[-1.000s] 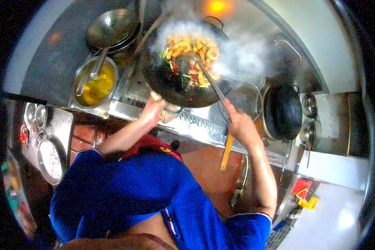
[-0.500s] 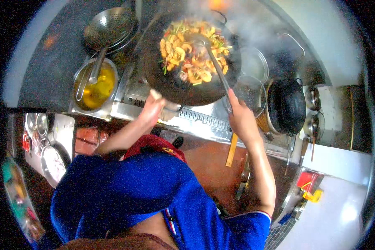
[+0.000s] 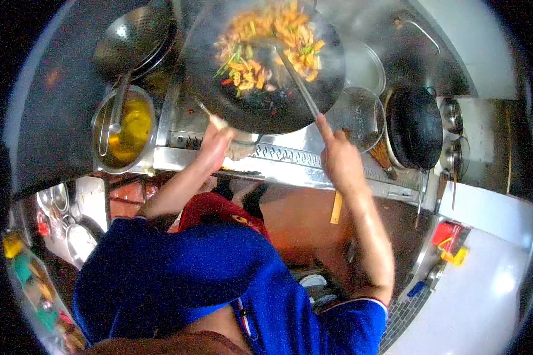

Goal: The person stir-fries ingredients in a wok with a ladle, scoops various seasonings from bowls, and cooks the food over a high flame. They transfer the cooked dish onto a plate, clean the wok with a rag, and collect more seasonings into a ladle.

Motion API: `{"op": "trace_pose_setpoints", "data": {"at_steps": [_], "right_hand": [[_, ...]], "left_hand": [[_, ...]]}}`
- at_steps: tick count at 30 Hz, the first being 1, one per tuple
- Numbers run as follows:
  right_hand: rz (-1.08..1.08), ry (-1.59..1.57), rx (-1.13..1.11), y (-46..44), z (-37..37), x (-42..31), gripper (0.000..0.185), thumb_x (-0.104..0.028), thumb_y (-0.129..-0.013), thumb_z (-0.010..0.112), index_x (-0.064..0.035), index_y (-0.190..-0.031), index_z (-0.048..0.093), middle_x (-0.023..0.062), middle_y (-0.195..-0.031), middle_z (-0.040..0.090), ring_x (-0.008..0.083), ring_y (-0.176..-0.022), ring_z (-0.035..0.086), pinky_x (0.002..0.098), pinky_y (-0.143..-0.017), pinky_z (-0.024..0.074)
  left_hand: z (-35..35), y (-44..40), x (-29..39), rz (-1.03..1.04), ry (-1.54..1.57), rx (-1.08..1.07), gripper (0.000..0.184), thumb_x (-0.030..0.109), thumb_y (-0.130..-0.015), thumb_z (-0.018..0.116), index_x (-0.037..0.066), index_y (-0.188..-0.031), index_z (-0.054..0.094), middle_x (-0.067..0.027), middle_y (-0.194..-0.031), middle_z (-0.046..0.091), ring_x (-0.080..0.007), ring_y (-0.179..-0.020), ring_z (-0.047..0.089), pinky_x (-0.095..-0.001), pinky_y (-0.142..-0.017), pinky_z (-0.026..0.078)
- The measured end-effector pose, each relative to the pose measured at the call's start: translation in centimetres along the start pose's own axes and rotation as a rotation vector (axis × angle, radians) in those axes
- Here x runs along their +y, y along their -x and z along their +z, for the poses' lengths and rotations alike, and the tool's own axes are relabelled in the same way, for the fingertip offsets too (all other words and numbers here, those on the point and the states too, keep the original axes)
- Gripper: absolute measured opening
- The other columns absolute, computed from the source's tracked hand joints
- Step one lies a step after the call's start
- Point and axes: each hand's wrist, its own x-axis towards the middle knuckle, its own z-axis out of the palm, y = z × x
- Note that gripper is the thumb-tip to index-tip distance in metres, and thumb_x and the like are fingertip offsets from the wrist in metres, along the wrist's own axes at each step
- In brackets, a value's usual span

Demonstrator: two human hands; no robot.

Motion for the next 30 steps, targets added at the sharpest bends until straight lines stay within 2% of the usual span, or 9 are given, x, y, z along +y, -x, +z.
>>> {"op": "trace_pose_setpoints", "data": {"at_steps": [6, 9, 14, 18, 20, 23, 25, 26, 30], "right_hand": [[0.142, -0.5, 0.002, 17.5, 9.8, 0.7, 0.079, 0.006, -0.086, 0.054, -0.0268, -0.154, 0.03, 0.0138, -0.084, 0.057, 0.0268, -0.064, 0.062, 0.0383, -0.055, 0.0522], [0.103, -0.453, 0.089, 21.2, 12.2, -1.7, 0.083, 0.003, -0.08, 0.061, -0.0188, -0.154, 0.029, 0.0227, -0.098, 0.06, 0.0424, -0.081, 0.064, 0.0471, -0.07, 0.0544], [0.316, -0.877, 0.167, 23.5, 14.0, -4.8, 0.072, 0.003, -0.084, 0.056, -0.007, -0.151, 0.033, 0.0218, -0.15, 0.042, 0.0343, -0.137, 0.045, 0.0377, -0.11, 0.0398], [0.454, -1.026, 0.387, 31.0, 13.4, -6.9, 0.073, 0.0, -0.085, 0.056, -0.0082, -0.153, 0.03, 0.0185, -0.153, 0.038, 0.0305, -0.141, 0.039, 0.0367, -0.111, 0.0384], [0.508, -1.117, 0.514, 35.2, 13.1, -8.1, 0.075, -0.004, -0.085, 0.058, -0.0079, -0.154, 0.027, 0.0194, -0.153, 0.038, 0.0315, -0.14, 0.04, 0.0376, -0.112, 0.037], [0.606, -1.395, 0.653, 42.8, 11.4, -8.3, 0.072, -0.01, -0.088, 0.058, -0.0055, -0.153, 0.028, 0.0175, -0.153, 0.037, 0.0268, -0.143, 0.035, 0.0371, -0.116, 0.0291], [0.569, -1.197, 0.858, 47.6, 12.7, -7.5, 0.072, -0.009, -0.088, 0.057, -0.0061, -0.153, 0.028, 0.0187, -0.154, 0.035, 0.0288, -0.136, 0.043, 0.0376, -0.111, 0.0368], [0.574, -0.993, 0.992, 49.4, 13.7, -6.4, 0.072, -0.007, -0.089, 0.055, -0.0101, -0.155, 0.026, 0.0177, -0.146, 0.045, 0.0236, -0.104, 0.064, 0.034, -0.085, 0.0538], [0.907, -1.614, 1.128, 62.4, 12.9, -11.7, 0.075, -0.001, -0.09, 0.053, -0.0164, -0.156, 0.021, 0.0087, -0.118, 0.06, 0.0049, -0.052, 0.049, 0.0227, -0.045, 0.0421]], "left_hand": [[-1.7, 3.7, 1.4, 0.053, 0.1, 0.011, 0.055, -0.006, -0.081, 0.052, -0.005, -0.135, 0.038, -0.0105, -0.105, 0.054, -0.0197, -0.091, 0.058, -0.0319, -0.077, 0.052], [0.2, 4.2, 4.9, -0.012, 0.044, 0.067, 0.044, -0.006, -0.08, 0.054, -0.004, -0.123, 0.046, -0.0084, -0.098, 0.054, -0.0164, -0.084, 0.057, -0.033, -0.073, 0.051], [-1.7, 4.7, 1.6, -0.001, -0.064, 0.003, 0.031, -0.003, -0.082, 0.056, -0.002, -0.112, 0.05, -0.0094, -0.098, 0.057, -0.0178, -0.084, 0.059, -0.0353, -0.071, 0.055], [0.4, 10.8, -1.2, -0.04, -0.133, -0.043, 0.034, 0.003, -0.085, 0.061, -0.001, -0.116, 0.048, -0.0137, -0.102, 0.061, -0.0303, -0.104, 0.063, -0.0441, -0.084, 0.061], [-0.4, 14.1, -2.2, -0.14, -0.077, -0.391, 0.018, 0.01, -0.091, 0.057, 0.012, -0.105, 0.047, -0.0204, -0.116, 0.062, -0.0388, -0.103, 0.065, -0.0553, -0.086, 0.059], [-1.6, 16.1, -5.4, -0.146, -0.346, -0.212, 0.043, 0.026, -0.094, 0.052, -0.008, -0.12, 0.052, -0.0287, -0.118, 0.061, -0.0427, -0.106, 0.064, -0.0551, -0.09, 0.055], [-7.6, 11.0, -7.9, -0.056, -0.383, -0.11, 0.041, 0.025, -0.093, 0.055, -0.004, -0.121, 0.053, -0.0182, -0.126, 0.056, -0.0337, -0.112, 0.058, -0.052, -0.1, 0.048], [-6.8, 11.2, -7.3, -0.021, -0.523, -0.132, 0.041, 0.027, -0.093, 0.056, -0.002, -0.122, 0.053, -0.0172, -0.127, 0.056, -0.0326, -0.112, 0.058, -0.0509, -0.101, 0.046], [-3.9, 21.9, -4.7, -0.285, -0.32, -0.255, 0.047, 0.033, -0.093, 0.058, 0.003, -0.129, 0.053, -0.0157, -0.129, 0.055, -0.0294, -0.121, 0.052, -0.0453, -0.103, 0.043]]}}
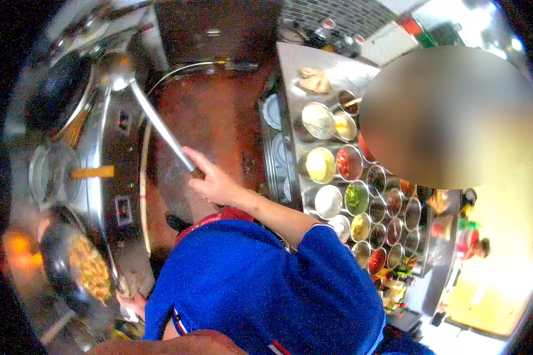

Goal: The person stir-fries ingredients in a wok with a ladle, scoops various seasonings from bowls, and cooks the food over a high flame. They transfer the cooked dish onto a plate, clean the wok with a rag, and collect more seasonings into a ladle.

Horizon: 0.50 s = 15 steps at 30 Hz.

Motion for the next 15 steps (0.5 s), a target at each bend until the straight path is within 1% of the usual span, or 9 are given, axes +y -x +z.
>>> {"op": "trace_pose_setpoints", "data": {"at_steps": [1, 4, 7, 9, 11, 12, 13, 14, 15], "right_hand": [[-0.047, -0.083, 0.104, 0.9, -2.8, 1.1, 0.076, 0.001, -0.089, 0.053, -0.0157, -0.156, 0.021, 0.0075, -0.105, 0.06, 0.0064, -0.052, 0.049, 0.024, -0.045, 0.0426], [-0.098, -0.212, 0.388, 4.7, -9.6, 0.7, 0.079, 0.002, -0.089, 0.053, -0.0144, -0.156, 0.015, 0.0049, -0.085, 0.054, 0.0095, -0.051, 0.051, 0.0251, -0.043, 0.043], [-0.127, -0.276, 0.639, 9.0, -12.7, -0.2, 0.077, 0.0, -0.091, 0.052, -0.0137, -0.156, 0.013, 0.0051, -0.078, 0.052, 0.0117, -0.05, 0.051, 0.0278, -0.041, 0.0441], [-0.184, -0.458, 0.791, 11.0, -14.4, 0.5, 0.077, -0.003, -0.091, 0.053, -0.0142, -0.156, 0.012, 0.0044, -0.073, 0.051, 0.012, -0.048, 0.049, 0.0282, -0.039, 0.0428], [-0.19, -0.462, 0.954, 13.0, -16.2, 1.4, 0.076, -0.003, -0.091, 0.053, -0.0143, -0.156, 0.014, 0.0038, -0.071, 0.05, 0.0115, -0.048, 0.048, 0.0278, -0.038, 0.0417], [-0.247, -0.523, 1.023, 14.3, -17.3, 1.7, 0.075, -0.003, -0.09, 0.052, -0.015, -0.155, 0.016, 0.003, -0.068, 0.049, 0.0112, -0.048, 0.048, 0.0276, -0.038, 0.0409], [-0.248, -0.545, 1.108, 15.4, -18.8, 2.6, 0.073, -0.002, -0.089, 0.051, -0.0143, -0.154, 0.02, 0.0033, -0.067, 0.05, 0.0111, -0.046, 0.047, 0.0274, -0.037, 0.0398], [-0.088, -0.504, 1.22, 17.5, -19.4, 0.1, 0.069, -0.003, -0.089, 0.052, -0.0133, -0.152, 0.025, 0.0044, -0.071, 0.052, 0.0109, -0.048, 0.047, 0.0267, -0.039, 0.0401], [-0.094, -0.38, 1.302, 18.7, -21.2, 1.2, 0.065, -0.005, -0.089, 0.052, -0.0125, -0.15, 0.03, 0.0046, -0.073, 0.054, 0.0108, -0.049, 0.048, 0.0258, -0.04, 0.0405]], "left_hand": [[2.6, 2.1, -0.9, -0.06, -0.017, -0.026, 0.046, 0.031, -0.093, 0.058, 0.003, -0.129, 0.053, -0.015, -0.128, 0.056, -0.0288, -0.119, 0.053, -0.0444, -0.102, 0.044], [10.4, 6.6, -5.7, -0.156, -0.388, -0.208, 0.043, 0.024, -0.093, 0.059, 0.004, -0.13, 0.052, -0.0129, -0.125, 0.058, -0.0268, -0.114, 0.055, -0.0419, -0.097, 0.046], [19.1, 11.1, -11.1, -0.161, -0.778, -0.506, 0.042, 0.017, -0.093, 0.06, 0.004, -0.132, 0.052, -0.0109, -0.122, 0.06, -0.0248, -0.109, 0.058, -0.0393, -0.093, 0.049], [25.5, 14.0, -14.3, -0.097, -0.97, -0.72, 0.042, 0.012, -0.093, 0.06, 0.004, -0.133, 0.051, -0.0095, -0.12, 0.061, -0.0235, -0.105, 0.06, -0.0376, -0.09, 0.05], [31.7, 16.8, -17.2, 0.012, -0.996, -0.86, 0.042, 0.008, -0.093, 0.061, 0.004, -0.134, 0.051, -0.0081, -0.118, 0.062, -0.0221, -0.102, 0.062, -0.0359, -0.087, 0.052], [34.4, 18.6, -18.8, 0.079, -0.924, -0.918, 0.041, 0.006, -0.093, 0.06, 0.003, -0.133, 0.052, -0.0082, -0.115, 0.063, -0.0201, -0.098, 0.064, -0.0338, -0.081, 0.054], [36.9, 19.4, -19.8, 0.012, -0.909, -1.001, 0.041, 0.005, -0.093, 0.059, 0.003, -0.133, 0.052, -0.0084, -0.115, 0.063, -0.0198, -0.098, 0.064, -0.0338, -0.08, 0.054], [39.1, 20.1, -20.7, -0.061, -0.896, -1.082, 0.041, 0.005, -0.093, 0.059, 0.003, -0.133, 0.051, -0.0085, -0.114, 0.064, -0.0196, -0.097, 0.064, -0.0337, -0.08, 0.055], [41.0, 20.6, -21.7, -0.14, -0.882, -1.163, 0.04, 0.004, -0.093, 0.058, 0.003, -0.133, 0.051, -0.0086, -0.114, 0.064, -0.0193, -0.097, 0.064, -0.0337, -0.079, 0.055]]}}
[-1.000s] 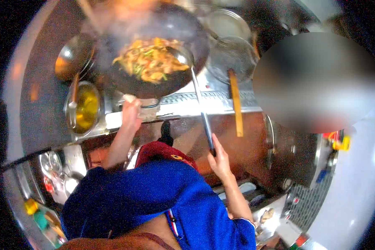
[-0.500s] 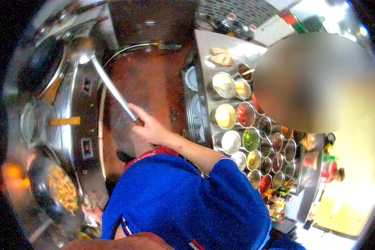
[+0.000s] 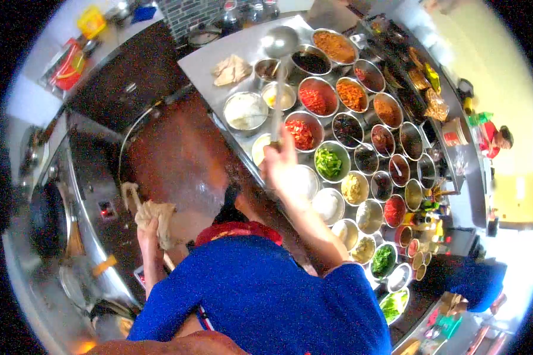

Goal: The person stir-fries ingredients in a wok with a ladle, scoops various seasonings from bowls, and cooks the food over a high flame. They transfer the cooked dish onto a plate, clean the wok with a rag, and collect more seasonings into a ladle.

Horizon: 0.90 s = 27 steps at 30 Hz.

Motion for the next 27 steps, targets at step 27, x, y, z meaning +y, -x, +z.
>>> {"op": "trace_pose_setpoints", "data": {"at_steps": [27], "right_hand": [[-0.399, 0.466, 0.109, 8.8, -11.8, -3.0, 0.042, -0.022, -0.092, 0.066, -0.0039, -0.128, 0.055, 0.0191, -0.096, 0.068, 0.0306, -0.09, 0.069, 0.0398, -0.079, 0.0556]], "left_hand": [[40.1, -4.4, 2.3, -0.229, -0.354, -0.993, 0.039, 0.025, -0.082, 0.069, 0.0, -0.111, 0.063, -0.0128, -0.097, 0.067, -0.022, -0.086, 0.067, -0.0342, -0.079, 0.054]]}}
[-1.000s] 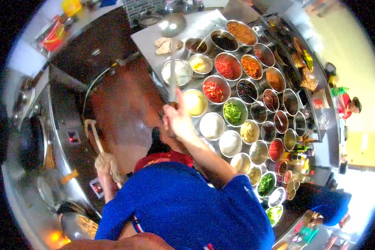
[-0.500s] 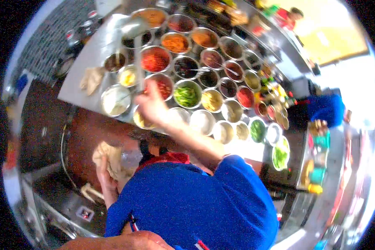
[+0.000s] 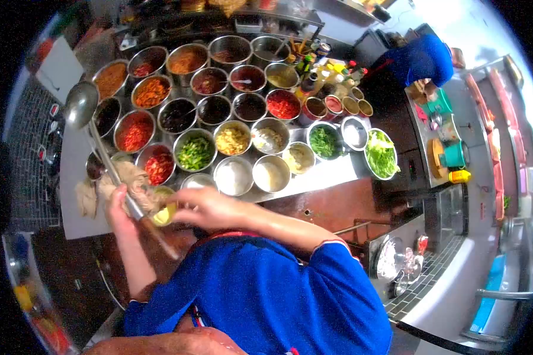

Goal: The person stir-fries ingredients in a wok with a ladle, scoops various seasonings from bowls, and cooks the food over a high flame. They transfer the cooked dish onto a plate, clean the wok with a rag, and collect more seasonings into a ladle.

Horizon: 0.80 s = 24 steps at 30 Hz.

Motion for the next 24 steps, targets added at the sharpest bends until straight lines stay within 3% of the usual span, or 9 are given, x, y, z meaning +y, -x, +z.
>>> {"op": "trace_pose_setpoints", "data": {"at_steps": [1, 4, 7, 8, 11, 17, 19, 20, 24], "right_hand": [[0.012, 0.11, 0.1, 1.6, -2.9, 2.5, 0.036, -0.024, -0.092, 0.067, -0.0042, -0.121, 0.061, 0.0186, -0.098, 0.069, 0.0315, -0.091, 0.069, 0.0404, -0.079, 0.0559], [0.308, 0.349, 0.476, 7.9, -14.0, 11.2, 0.019, -0.008, -0.088, 0.067, -0.0043, -0.107, 0.068, 0.0161, -0.1, 0.069, 0.0298, -0.085, 0.068, 0.0371, -0.079, 0.0551], [0.514, 0.399, 0.78, 15.1, -27.4, 18.6, 0.02, -0.016, -0.092, 0.065, -0.0031, -0.107, 0.069, 0.0136, -0.094, 0.07, 0.0232, -0.078, 0.067, 0.0355, -0.073, 0.0543], [0.624, 0.2, 0.904, 16.7, -31.5, 20.3, 0.019, -0.017, -0.092, 0.065, -0.0037, -0.105, 0.07, 0.0142, -0.094, 0.071, 0.0205, -0.078, 0.068, 0.0347, -0.071, 0.0537], [0.488, 0.633, 0.998, 19.1, -42.4, 22.2, 0.023, -0.024, -0.09, 0.068, -0.0038, -0.099, 0.07, 0.0139, -0.087, 0.072, 0.0212, -0.075, 0.068, 0.035, -0.07, 0.0529], [0.638, 0.818, 0.682, 10.1, -53.7, 27.1, 0.036, -0.035, -0.088, 0.066, -0.0029, -0.104, 0.068, 0.021, -0.1, 0.07, 0.035, -0.093, 0.068, 0.043, -0.081, 0.0531], [0.733, 0.922, 0.492, 6.7, -55.7, 31.4, 0.037, -0.032, -0.089, 0.063, -0.0034, -0.112, 0.063, 0.0232, -0.102, 0.069, 0.0371, -0.097, 0.067, 0.0464, -0.083, 0.0523], [0.545, 1.109, 0.426, 6.3, -56.8, 35.8, 0.028, -0.021, -0.088, 0.06, -0.0046, -0.111, 0.06, 0.0205, -0.101, 0.07, 0.0349, -0.095, 0.069, 0.046, -0.082, 0.0551], [0.623, 0.997, 0.248, 3.8, -57.1, 38.1, 0.03, -0.016, -0.088, 0.052, -0.0037, -0.113, 0.063, 0.02, -0.104, 0.07, 0.037, -0.095, 0.069, 0.0481, -0.082, 0.0555]], "left_hand": [[2.5, 0.4, 1.2, -0.001, -0.082, 0.096, 0.037, 0.021, -0.083, 0.065, -0.005, -0.109, 0.06, -0.0131, -0.083, 0.067, -0.0222, -0.066, 0.066, -0.033, -0.064, 0.058], [3.5, -1.5, -0.4, -0.108, 0.081, -0.067, 0.038, 0.024, -0.083, 0.063, -0.006, -0.106, 0.06, -0.0125, -0.078, 0.066, -0.021, -0.062, 0.066, -0.0296, -0.055, 0.057], [3.9, -2.2, -2.5, -0.131, -0.085, -0.066, 0.039, 0.019, -0.082, 0.063, -0.007, -0.11, 0.058, -0.0151, -0.083, 0.067, -0.0224, -0.063, 0.067, -0.0302, -0.055, 0.058], [5.2, -1.5, -3.1, -0.142, -0.091, -0.052, 0.04, 0.017, -0.081, 0.063, -0.008, -0.112, 0.057, -0.0163, -0.086, 0.067, -0.023, -0.064, 0.067, -0.0305, -0.056, 0.059], [9.2, 0.1, -5.1, -0.177, -0.06, -0.04, 0.043, 0.011, -0.079, 0.062, -0.009, -0.116, 0.055, -0.0191, -0.093, 0.066, -0.0245, -0.066, 0.067, -0.0315, -0.058, 0.06], [17.7, 4.1, -6.7, -0.241, -0.057, 0.063, 0.045, 0.011, -0.079, 0.061, -0.004, -0.121, 0.055, -0.0149, -0.1, 0.066, -0.0229, -0.077, 0.068, -0.0321, -0.064, 0.06], [18.3, 4.5, -6.9, -0.225, -0.161, 0.071, 0.042, 0.014, -0.081, 0.059, -0.004, -0.119, 0.057, -0.0151, -0.101, 0.066, -0.0224, -0.079, 0.068, -0.0315, -0.068, 0.06], [21.0, 5.4, -6.9, -0.172, -0.186, 0.09, 0.023, 0.016, -0.083, 0.061, 0.0, -0.099, 0.057, -0.0082, -0.084, 0.058, -0.0162, -0.068, 0.064, -0.0294, -0.058, 0.058], [18.6, 4.8, -8.4, -0.189, -0.196, -0.035, 0.025, 0.012, -0.08, 0.058, -0.006, -0.097, 0.055, -0.0114, -0.08, 0.059, -0.0219, -0.067, 0.066, -0.0324, -0.057, 0.059]]}}
